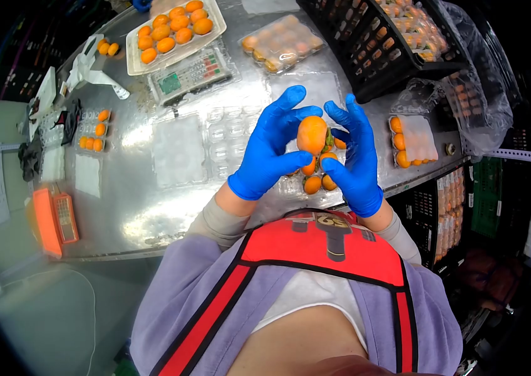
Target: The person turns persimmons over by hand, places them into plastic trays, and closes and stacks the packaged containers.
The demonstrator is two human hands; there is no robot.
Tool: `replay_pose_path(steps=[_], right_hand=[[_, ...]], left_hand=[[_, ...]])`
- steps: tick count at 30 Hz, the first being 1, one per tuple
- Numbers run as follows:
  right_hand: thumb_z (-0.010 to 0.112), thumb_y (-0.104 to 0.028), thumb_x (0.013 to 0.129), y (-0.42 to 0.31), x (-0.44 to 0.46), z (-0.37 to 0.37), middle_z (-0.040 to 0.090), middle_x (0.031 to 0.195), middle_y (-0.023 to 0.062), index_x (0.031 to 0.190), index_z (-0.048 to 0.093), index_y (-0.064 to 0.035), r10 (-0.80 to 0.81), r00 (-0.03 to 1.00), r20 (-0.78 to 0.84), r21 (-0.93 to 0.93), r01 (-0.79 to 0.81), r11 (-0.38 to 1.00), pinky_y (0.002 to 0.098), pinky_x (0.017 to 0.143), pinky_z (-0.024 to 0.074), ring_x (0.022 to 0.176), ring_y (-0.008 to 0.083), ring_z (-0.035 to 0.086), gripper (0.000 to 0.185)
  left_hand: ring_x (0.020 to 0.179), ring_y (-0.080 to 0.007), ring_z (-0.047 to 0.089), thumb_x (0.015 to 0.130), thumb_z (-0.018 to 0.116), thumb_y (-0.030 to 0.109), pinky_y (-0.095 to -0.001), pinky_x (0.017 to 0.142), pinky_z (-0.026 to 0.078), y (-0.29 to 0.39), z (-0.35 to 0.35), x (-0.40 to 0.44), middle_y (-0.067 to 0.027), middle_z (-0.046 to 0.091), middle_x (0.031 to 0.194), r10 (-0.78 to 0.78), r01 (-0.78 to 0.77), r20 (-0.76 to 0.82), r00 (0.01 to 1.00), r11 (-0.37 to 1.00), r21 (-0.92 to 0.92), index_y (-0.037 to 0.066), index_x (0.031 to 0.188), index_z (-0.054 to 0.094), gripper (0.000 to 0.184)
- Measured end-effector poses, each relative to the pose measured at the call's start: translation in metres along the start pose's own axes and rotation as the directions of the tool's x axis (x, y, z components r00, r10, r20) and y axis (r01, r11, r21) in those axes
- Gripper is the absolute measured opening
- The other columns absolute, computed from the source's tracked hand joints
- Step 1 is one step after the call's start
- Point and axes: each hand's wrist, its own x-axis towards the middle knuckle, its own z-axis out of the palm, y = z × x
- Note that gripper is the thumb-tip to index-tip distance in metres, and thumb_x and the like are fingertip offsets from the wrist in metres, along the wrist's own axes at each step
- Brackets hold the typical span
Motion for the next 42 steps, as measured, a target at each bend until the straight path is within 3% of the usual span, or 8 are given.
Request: replay_pose_path(steps=[3, 10, 15, 19, 25, 35, 37, 42], right_hand=[[0.069, -0.021, 0.076, 0.004, -0.002, 0.001, 0.045, 0.131, 0.0132, 0.141, 0.023, -0.008, 0.132, 0.991, -0.01, 0.14, -0.129, 0.982, 0.0342, 0.097, 0.0342, 0.121, 0.0217, 0.043, 0.081], [0.061, -0.031, 0.084, 0.008, -0.004, 0.01, 0.05, 0.122, 0.012, 0.142, 0.022, -0.0076, 0.309, 0.939, 0.153, 0.469, -0.344, 0.813, 0.0277, 0.09, 0.0393, 0.11, 0.0177, 0.05, 0.073], [0.057, -0.036, 0.086, 0.007, -0.003, 0.015, 0.05, 0.122, 0.0144, 0.139, 0.027, -0.0025, 0.384, 0.889, 0.25, 0.646, -0.448, 0.618, 0.0322, 0.094, 0.0401, 0.111, 0.0214, 0.051, 0.069], [0.051, -0.037, 0.09, 0.014, -0.007, 0.012, 0.051, 0.122, 0.0173, 0.135, 0.033, -0.0009, 0.38, 0.836, 0.395, 0.787, -0.522, 0.33, 0.0376, 0.097, 0.0404, 0.111, 0.0251, 0.052, 0.061], [0.047, -0.038, 0.091, 0.021, -0.01, 0.01, 0.049, 0.124, 0.0177, 0.136, 0.031, -0.0016, 0.328, 0.837, 0.438, 0.825, -0.519, 0.222, 0.0376, 0.097, 0.0404, 0.11, 0.0254, 0.053, 0.06], [0.061, -0.034, 0.081, 0.004, -0.002, 0.009, 0.047, 0.125, 0.0146, 0.141, 0.025, -0.0044, 0.326, 0.925, 0.195, 0.663, -0.369, 0.651, 0.0341, 0.098, 0.0392, 0.116, 0.0243, 0.049, 0.076], [0.064, -0.025, 0.079, 0.005, -0.003, 0.008, 0.046, 0.126, 0.0145, 0.141, 0.022, -0.005, 0.2, 0.979, 0.03, 0.441, -0.193, 0.877, 0.0326, 0.098, 0.0385, 0.117, 0.0237, 0.048, 0.077], [0.064, -0.008, 0.077, 0.003, -0.003, 0.005, 0.044, 0.128, 0.0152, 0.142, 0.02, -0.0047, 0.072, 0.997, -0.016, 0.217, -0.067, 0.974, 0.0332, 0.098, 0.0378, 0.12, 0.0232, 0.045, 0.078]], left_hand=[[0.123, -0.0271, 0.044, 0.067, 0.076, 0.009, -0.0397, 0.1, 0.038, 0.0, -0.007, 0.001, -0.0129, 0.029, 0.143, 0.144, -0.159, 0.075, 0.987, 0.948, 0.275, 0.004, 0.137, 0.029, 0.084], [0.12, -0.0244, 0.048, 0.067, 0.073, 0.005, -0.0374, 0.1, 0.037, 0.006, -0.003, 0.001, -0.0153, 0.038, 0.139, 0.19, -0.211, 0.091, 0.978, 0.88, 0.426, 0.003, 0.133, 0.036, 0.076], [0.118, -0.0258, 0.05, 0.066, 0.075, 0.006, -0.0376, 0.097, 0.04, 0.015, 0.002, 0.002, -0.0175, 0.041, 0.137, 0.195, -0.298, 0.226, 0.954, 0.596, 0.746, 0.001, 0.132, 0.036, 0.077], [0.114, -0.0252, 0.053, 0.066, 0.077, 0.008, -0.0369, 0.096, 0.042, 0.016, 0.005, 0.003, -0.0184, 0.039, 0.138, 0.199, -0.282, 0.202, 0.959, 0.583, 0.762, 0.0, 0.131, 0.038, 0.077], [0.111, -0.025, 0.055, 0.066, 0.079, 0.012, -0.0371, 0.095, 0.042, 0.011, 0.006, 0.004, -0.0181, 0.038, 0.139, 0.242, -0.317, 0.212, 0.947, 0.596, 0.738, 0.0, 0.132, 0.036, 0.08], [0.121, -0.0259, 0.046, 0.064, 0.082, 0.022, -0.0367, 0.096, 0.039, 0.007, 0.001, 0.002, -0.0163, 0.033, 0.142, 0.206, -0.226, 0.101, 0.973, 0.777, 0.587, 0.001, 0.137, 0.031, 0.091], [0.12, -0.0258, 0.046, 0.064, 0.082, 0.023, -0.0367, 0.096, 0.039, 0.007, 0.001, 0.001, -0.016, 0.032, 0.143, 0.177, -0.19, 0.077, 0.981, 0.818, 0.543, 0.002, 0.137, 0.031, 0.091], [0.117, -0.0241, 0.049, 0.068, 0.079, 0.02, -0.0356, 0.097, 0.04, 0.005, 0.003, -0.004, -0.0123, 0.04, 0.138, -0.003, -0.002, 0.014, 1.0, 0.936, 0.351, 0.006, 0.138, 0.033, 0.084]])
